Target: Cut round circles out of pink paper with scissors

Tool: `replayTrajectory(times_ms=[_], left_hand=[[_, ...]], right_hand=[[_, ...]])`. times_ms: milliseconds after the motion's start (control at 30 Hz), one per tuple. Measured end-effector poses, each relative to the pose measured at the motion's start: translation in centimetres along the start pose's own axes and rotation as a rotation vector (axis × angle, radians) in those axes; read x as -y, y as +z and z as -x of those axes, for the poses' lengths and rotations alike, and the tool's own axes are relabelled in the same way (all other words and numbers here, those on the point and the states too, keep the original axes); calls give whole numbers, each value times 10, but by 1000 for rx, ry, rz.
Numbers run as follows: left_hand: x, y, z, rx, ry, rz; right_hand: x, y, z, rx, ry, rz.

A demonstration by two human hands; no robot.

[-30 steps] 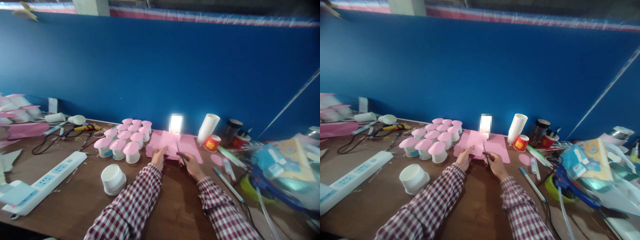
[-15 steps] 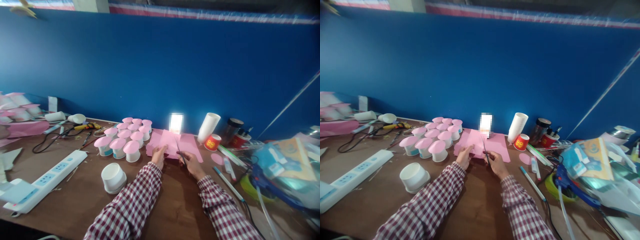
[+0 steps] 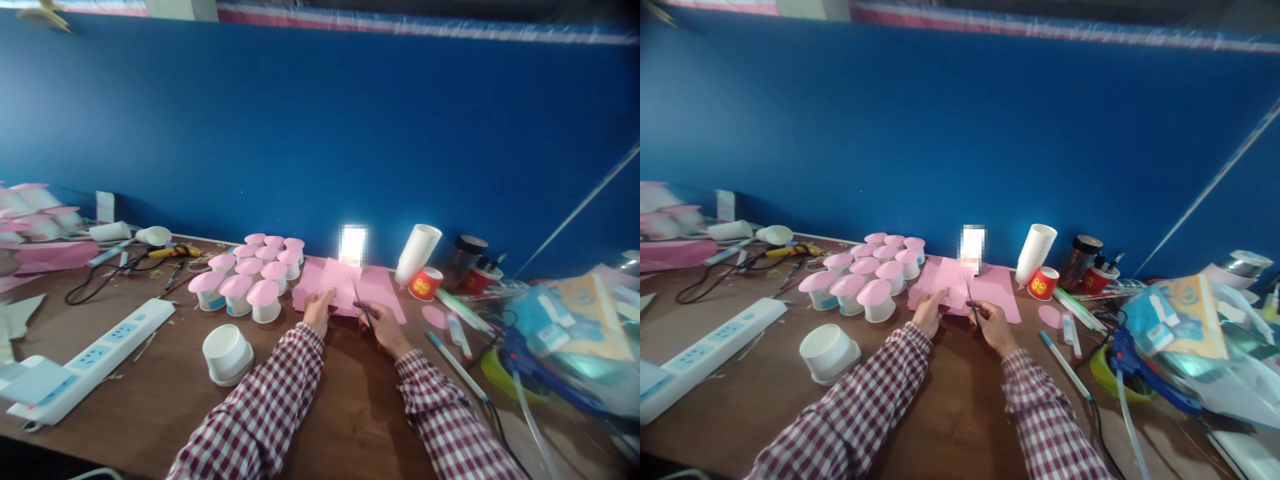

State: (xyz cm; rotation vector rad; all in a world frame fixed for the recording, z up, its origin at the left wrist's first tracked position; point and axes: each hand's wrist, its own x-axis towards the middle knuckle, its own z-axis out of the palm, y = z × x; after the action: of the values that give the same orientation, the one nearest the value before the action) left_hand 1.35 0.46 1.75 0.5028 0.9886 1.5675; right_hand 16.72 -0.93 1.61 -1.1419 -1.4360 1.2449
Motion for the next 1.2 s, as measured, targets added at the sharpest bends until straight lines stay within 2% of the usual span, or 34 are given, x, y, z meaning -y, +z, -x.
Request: replayTrajectory(times_ms=[400,1200], left_hand=[[4,-2,-4,9,8,10],[5,-3,-5,5,8,28]], right_hand=[[-8,-3,-2,30,-38,14],[-5,-3,-1,21,-29,21]])
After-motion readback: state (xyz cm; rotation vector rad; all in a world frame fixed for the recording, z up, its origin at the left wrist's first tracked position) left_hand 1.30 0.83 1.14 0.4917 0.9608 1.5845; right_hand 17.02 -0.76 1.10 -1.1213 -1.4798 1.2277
